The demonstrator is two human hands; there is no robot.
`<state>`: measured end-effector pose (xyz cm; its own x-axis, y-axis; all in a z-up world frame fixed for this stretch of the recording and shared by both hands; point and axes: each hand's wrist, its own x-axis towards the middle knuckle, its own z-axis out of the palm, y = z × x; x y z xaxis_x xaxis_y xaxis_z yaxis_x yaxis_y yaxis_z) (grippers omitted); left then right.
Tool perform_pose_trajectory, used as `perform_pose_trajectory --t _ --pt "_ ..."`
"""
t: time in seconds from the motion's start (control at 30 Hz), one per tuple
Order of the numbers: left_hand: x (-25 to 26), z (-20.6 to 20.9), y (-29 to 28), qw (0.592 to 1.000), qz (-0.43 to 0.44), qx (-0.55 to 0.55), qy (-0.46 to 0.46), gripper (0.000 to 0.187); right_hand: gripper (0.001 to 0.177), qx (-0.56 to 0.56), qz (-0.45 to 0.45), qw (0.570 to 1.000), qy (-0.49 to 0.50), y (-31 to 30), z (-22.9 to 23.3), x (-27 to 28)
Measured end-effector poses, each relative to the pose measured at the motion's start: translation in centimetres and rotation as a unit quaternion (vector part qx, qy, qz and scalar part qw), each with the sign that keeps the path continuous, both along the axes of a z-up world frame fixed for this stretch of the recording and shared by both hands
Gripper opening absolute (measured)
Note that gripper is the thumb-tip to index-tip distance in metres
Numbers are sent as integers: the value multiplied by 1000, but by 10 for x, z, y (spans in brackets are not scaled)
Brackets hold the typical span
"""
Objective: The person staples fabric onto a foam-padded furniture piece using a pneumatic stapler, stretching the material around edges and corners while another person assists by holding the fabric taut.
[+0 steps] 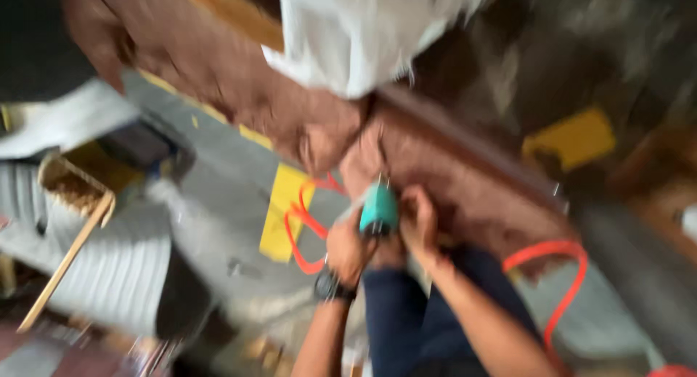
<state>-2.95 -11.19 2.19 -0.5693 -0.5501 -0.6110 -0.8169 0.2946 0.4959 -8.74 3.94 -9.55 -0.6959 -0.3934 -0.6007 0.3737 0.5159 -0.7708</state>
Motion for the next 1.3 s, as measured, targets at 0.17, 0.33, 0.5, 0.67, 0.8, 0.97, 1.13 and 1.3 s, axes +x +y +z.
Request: perform_pose_trajectory --t 0.17,0.33,0.5,0.67,0.8,0.97,1.13,1.3 --pt "37 6 20 997 72 2 6 56 15 132 234 962 -47 16 51 -65" --pt "62 -4 53 955 294 14 -38 41 31 -64 244 895 368 -55 61 -104" --pt "87 11 57 951 290 22 -102 46 69 -7 453 759 468 -46 55 -102" --pt "120 0 64 952 292 25 -92 43 56 -24 490 807 330 -42 51 -91" --pt "126 -20 74 943 311 4 -118 44 70 -22 406 792 456 -116 39 -91" --pt "104 -23 84 943 312 -14 -113 46 77 -72 464 809 353 -112 50 -68" --pt "86 -25 82 962 262 -17 -77 39 35 -89 293 872 383 60 42 -64" --pt "62 -17 69 997 8 42 71 57 91 223 168 864 418 208 42 -49"
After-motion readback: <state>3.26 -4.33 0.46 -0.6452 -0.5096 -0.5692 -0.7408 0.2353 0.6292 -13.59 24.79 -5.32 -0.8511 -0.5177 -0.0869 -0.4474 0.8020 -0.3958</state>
